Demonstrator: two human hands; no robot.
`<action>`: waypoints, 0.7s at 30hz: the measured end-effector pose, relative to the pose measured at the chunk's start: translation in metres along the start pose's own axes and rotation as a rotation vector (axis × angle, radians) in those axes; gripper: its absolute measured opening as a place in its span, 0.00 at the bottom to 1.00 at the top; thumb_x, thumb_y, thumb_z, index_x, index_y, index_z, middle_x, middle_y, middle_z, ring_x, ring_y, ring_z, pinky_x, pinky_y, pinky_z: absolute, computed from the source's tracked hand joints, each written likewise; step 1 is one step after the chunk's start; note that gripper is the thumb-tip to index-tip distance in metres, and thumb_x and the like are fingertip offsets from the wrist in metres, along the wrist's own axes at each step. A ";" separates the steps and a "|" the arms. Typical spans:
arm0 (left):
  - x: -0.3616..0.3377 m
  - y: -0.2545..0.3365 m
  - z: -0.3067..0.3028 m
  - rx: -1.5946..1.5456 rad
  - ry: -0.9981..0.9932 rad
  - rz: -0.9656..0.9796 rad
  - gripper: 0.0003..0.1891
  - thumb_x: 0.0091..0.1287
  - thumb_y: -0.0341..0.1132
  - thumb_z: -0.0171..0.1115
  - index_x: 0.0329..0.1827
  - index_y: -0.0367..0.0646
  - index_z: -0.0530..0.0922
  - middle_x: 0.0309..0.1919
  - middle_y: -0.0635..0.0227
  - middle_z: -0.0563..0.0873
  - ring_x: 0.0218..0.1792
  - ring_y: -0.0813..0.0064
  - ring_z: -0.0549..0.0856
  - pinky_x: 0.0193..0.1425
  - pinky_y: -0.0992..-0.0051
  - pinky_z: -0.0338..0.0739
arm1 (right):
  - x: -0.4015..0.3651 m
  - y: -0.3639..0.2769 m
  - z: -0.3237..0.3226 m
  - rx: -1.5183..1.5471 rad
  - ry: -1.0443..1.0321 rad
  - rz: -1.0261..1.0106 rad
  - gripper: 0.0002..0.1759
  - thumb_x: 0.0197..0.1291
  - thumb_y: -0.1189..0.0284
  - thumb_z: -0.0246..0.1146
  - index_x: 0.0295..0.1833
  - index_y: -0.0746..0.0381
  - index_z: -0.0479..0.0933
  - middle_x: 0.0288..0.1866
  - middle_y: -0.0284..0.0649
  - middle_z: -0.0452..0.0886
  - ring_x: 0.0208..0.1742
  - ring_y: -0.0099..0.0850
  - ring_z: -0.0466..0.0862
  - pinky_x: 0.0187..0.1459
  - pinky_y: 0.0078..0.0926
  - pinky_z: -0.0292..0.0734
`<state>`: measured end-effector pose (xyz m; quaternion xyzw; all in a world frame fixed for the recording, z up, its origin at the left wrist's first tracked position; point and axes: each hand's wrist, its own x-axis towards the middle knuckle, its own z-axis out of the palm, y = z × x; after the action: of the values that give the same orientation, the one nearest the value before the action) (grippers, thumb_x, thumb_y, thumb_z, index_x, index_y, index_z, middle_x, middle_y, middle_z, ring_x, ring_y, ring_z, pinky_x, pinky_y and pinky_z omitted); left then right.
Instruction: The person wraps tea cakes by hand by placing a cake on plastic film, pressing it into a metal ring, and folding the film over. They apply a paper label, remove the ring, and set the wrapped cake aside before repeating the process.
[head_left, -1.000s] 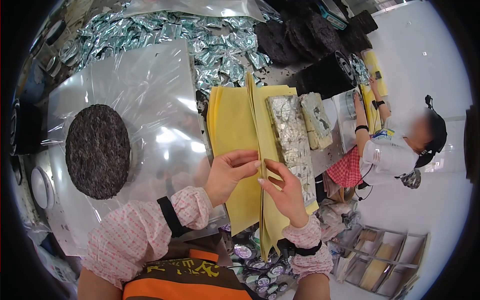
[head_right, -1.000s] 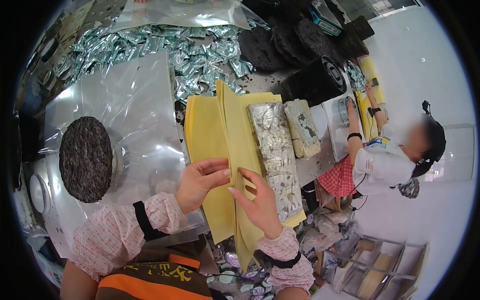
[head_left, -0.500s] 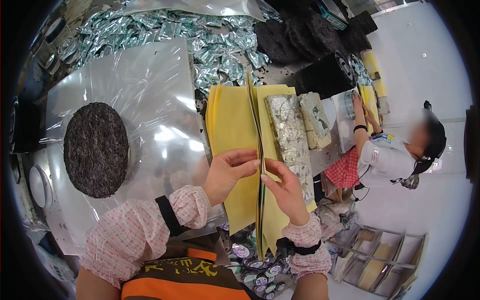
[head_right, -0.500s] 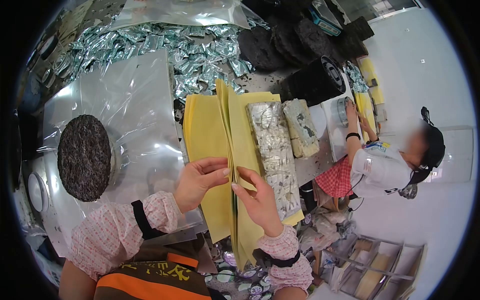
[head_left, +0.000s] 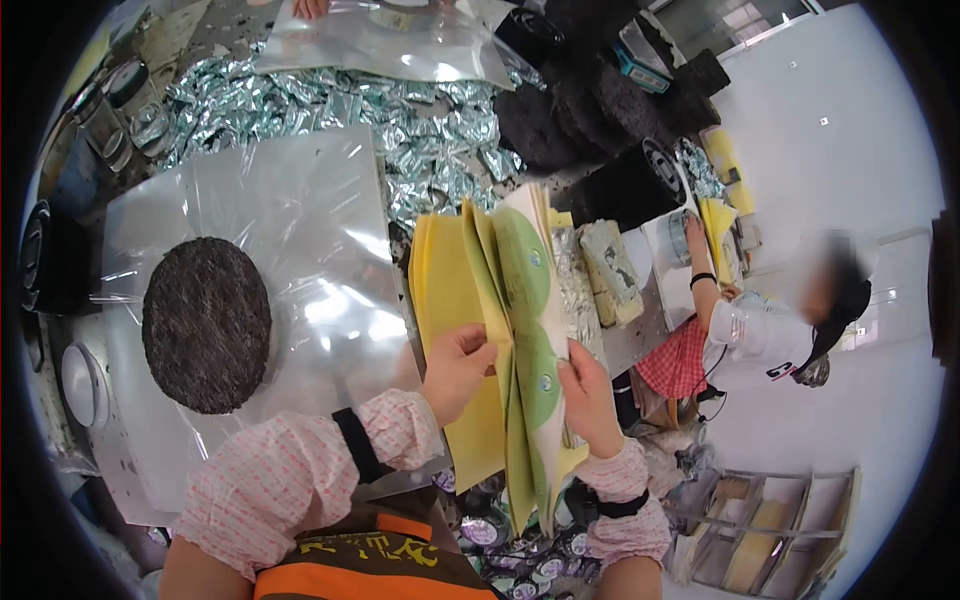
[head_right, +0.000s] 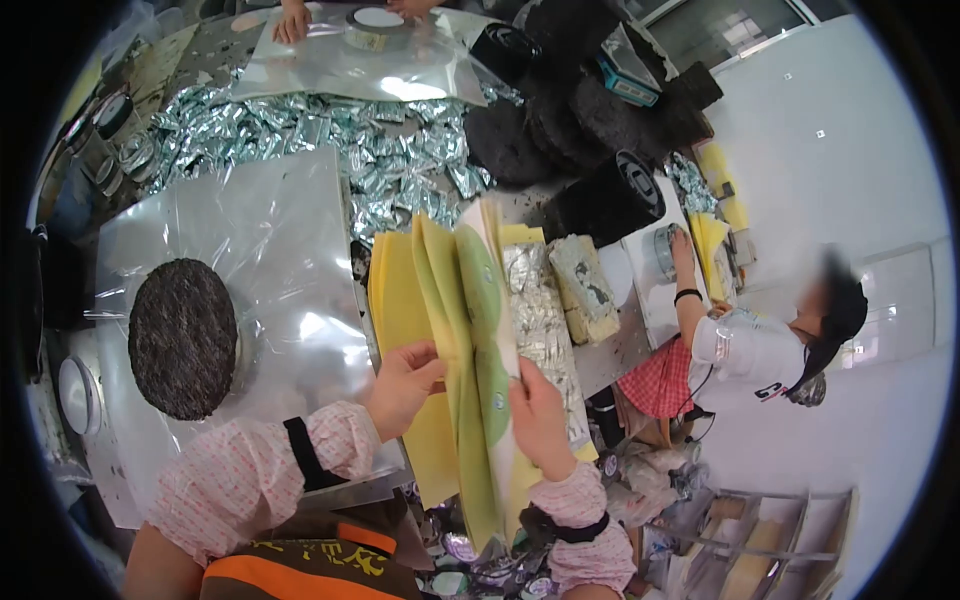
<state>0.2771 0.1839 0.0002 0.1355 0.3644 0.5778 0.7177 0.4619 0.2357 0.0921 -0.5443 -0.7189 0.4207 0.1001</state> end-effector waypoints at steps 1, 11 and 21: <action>0.001 -0.003 0.009 -0.002 -0.034 0.042 0.20 0.75 0.38 0.62 0.66 0.37 0.78 0.58 0.63 0.85 0.56 0.72 0.84 0.60 0.70 0.81 | 0.003 0.003 -0.007 0.156 -0.003 -0.019 0.20 0.76 0.74 0.51 0.69 0.69 0.69 0.55 0.38 0.82 0.48 0.17 0.79 0.48 0.18 0.74; -0.039 -0.012 0.035 0.722 -0.536 -0.152 0.25 0.78 0.44 0.55 0.69 0.34 0.75 0.65 0.57 0.82 0.67 0.68 0.78 0.73 0.70 0.69 | 0.107 0.103 -0.100 -0.445 0.000 -0.090 0.29 0.69 0.60 0.62 0.66 0.71 0.69 0.56 0.63 0.81 0.59 0.58 0.82 0.60 0.46 0.76; -0.133 0.100 -0.034 0.465 -0.376 -0.083 0.20 0.79 0.40 0.57 0.66 0.35 0.77 0.57 0.59 0.85 0.61 0.70 0.83 0.69 0.70 0.74 | 0.131 0.111 -0.025 -0.759 0.436 -0.074 0.40 0.67 0.49 0.63 0.72 0.68 0.68 0.62 0.66 0.74 0.62 0.61 0.76 0.63 0.51 0.72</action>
<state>0.1717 0.0825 0.0866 0.3857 0.3526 0.4137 0.7455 0.5037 0.3677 -0.0128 -0.5925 -0.8035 -0.0019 0.0574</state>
